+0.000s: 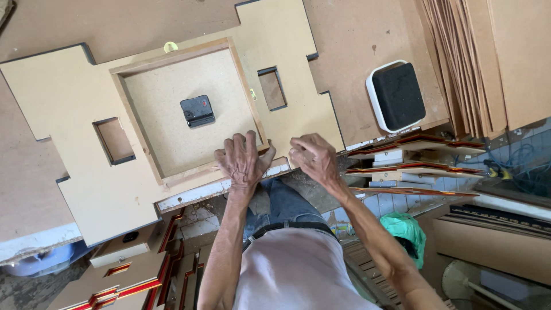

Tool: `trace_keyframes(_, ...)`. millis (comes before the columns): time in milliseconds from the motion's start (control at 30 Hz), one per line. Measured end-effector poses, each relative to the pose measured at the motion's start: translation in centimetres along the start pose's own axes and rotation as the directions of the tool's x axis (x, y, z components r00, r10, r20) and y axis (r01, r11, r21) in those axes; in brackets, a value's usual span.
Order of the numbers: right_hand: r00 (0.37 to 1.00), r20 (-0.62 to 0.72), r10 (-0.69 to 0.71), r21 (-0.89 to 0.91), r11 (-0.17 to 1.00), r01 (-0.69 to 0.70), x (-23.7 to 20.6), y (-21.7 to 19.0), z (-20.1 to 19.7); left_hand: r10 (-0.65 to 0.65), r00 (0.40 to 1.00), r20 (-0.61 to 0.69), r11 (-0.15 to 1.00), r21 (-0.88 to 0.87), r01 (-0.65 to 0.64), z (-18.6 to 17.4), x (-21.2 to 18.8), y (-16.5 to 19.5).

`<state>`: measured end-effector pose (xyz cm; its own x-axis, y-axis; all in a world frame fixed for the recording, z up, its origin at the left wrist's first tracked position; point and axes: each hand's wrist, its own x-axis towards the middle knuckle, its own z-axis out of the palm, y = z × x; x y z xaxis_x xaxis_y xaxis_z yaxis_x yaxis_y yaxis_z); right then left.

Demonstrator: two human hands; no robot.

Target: The person takes cardboard strips from a box, folds and shapes them by hand, and presses them into the inner edges of a wooden frame on the workbench, using a sanding block to smooth and seat the strips. They repeatedly adjust the frame and fit strips along its sides.

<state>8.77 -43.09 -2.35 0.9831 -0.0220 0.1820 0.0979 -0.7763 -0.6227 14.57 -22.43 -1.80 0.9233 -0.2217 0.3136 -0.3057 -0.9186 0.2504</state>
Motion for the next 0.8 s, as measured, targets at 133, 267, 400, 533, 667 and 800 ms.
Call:
trace_keyframes(133,0.995,0.056,0.083,0.244,0.965,-0.094,-0.9,-2.4,1.2,-0.134,0.991,-0.018,0.990,-0.043,0.133,0.3,0.4,0.9)
trace_keyframes(267,0.991,0.112,0.079,0.190,0.977,-0.099,0.3,-3.7,2.5,-0.292,0.956,-0.012,0.904,-0.331,0.272,-0.3,1.2,0.9)
trace_keyframes(400,0.951,0.228,0.207,0.006,0.977,-0.214,1.7,-5.2,3.8,-0.439,0.896,0.065,0.698,-0.603,0.386,-1.6,1.8,0.4)
trace_keyframes(533,0.968,0.208,0.143,-0.324,0.944,-0.070,3.0,-6.4,4.7,-0.381,0.922,0.074,0.725,-0.595,0.347,-2.7,1.7,-0.1)
trace_keyframes(667,0.978,0.206,0.042,-0.259,0.966,0.013,3.3,-6.7,3.7,-0.355,0.933,0.053,0.744,-0.588,0.316,-2.2,1.5,-0.4)
trace_keyframes(800,0.983,0.178,-0.046,-0.185,0.980,0.079,3.9,-7.0,2.9,-0.241,0.966,0.091,0.705,-0.668,0.239,-1.6,0.6,-1.9)
